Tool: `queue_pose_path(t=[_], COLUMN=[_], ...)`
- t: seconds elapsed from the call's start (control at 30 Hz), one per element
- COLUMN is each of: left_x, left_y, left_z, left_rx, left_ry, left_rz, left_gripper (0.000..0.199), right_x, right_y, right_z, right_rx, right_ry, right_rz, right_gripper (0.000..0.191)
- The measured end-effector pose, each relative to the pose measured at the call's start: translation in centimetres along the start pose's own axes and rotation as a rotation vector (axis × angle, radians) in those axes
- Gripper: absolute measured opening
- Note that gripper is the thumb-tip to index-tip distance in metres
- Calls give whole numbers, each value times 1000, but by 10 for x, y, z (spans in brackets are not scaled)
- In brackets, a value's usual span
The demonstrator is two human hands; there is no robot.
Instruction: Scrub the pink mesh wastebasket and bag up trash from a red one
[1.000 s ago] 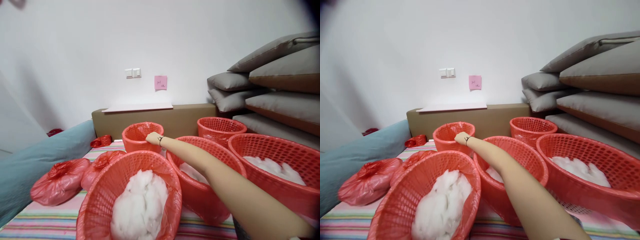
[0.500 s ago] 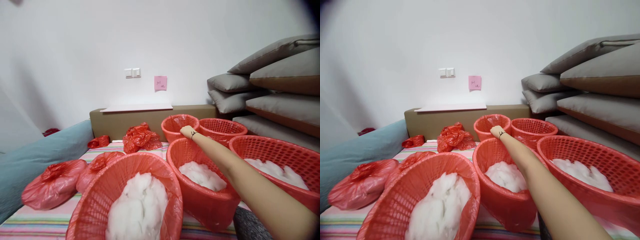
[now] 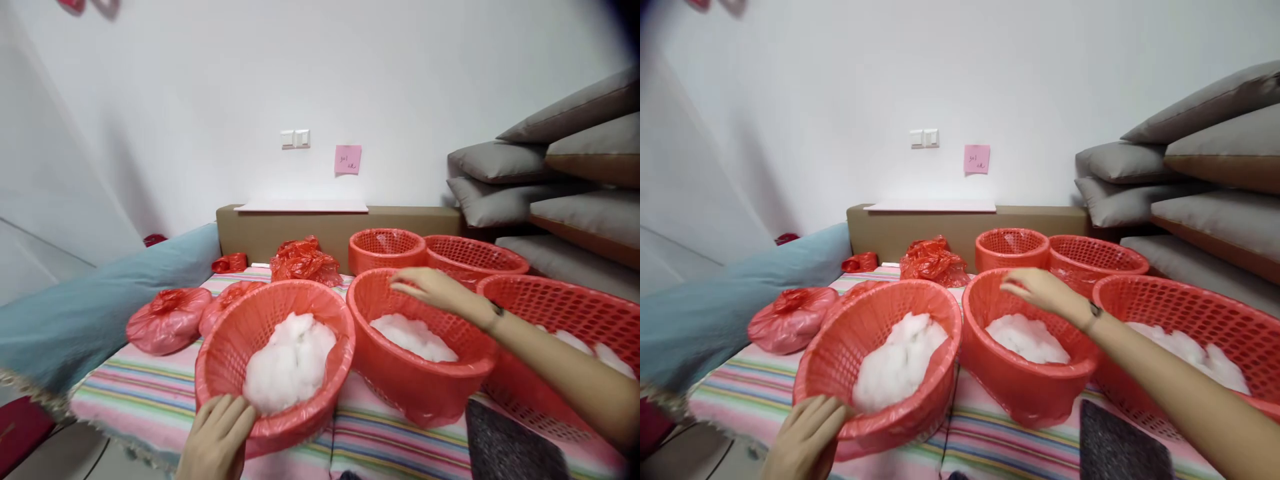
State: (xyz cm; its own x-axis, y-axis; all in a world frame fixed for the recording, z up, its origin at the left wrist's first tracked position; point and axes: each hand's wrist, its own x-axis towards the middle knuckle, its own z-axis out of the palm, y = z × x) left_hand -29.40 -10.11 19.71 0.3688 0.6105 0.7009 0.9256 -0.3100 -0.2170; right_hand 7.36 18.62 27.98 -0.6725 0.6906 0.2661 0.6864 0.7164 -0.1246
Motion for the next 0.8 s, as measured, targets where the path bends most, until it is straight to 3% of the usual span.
queue_pose_path(t=[0.07, 0.17, 0.27, 0.37, 0.47, 0.6, 0.7, 0.8], left_x=[5, 20, 49, 90, 133, 184, 207, 215], left_y=[-5, -12, -22, -35, -50, -66, -69, -64], left_z=[-9, -24, -30, -22, 0, 41, 83, 131], left_rx=[30, 109, 234, 312, 312, 205, 127, 57], left_ry=[12, 54, 64, 84, 49, -90, -165, -220], left_rz=[-21, -23, -69, -80, -141, -219, -240, -228], left_gripper=[25, 24, 23, 23, 21, 21, 21, 22], right_x=[-50, -107, -130, -135, -145, -173, -189, -192], right_y=[-19, -40, -58, -82, -106, -127, -132, -132], right_z=[10, 31, 43, 39, 28, 25, 30, 32], right_rx=[46, 73, 14, -51, -47, 51, 64, 19], right_ry=[-131, -224, -222, -238, -246, -238, -255, -287], right_rz=[81, 178, 141, 144, 158, 124, 114, 124], right_gripper=[37, 43, 32, 18, 28, 32, 28, 26])
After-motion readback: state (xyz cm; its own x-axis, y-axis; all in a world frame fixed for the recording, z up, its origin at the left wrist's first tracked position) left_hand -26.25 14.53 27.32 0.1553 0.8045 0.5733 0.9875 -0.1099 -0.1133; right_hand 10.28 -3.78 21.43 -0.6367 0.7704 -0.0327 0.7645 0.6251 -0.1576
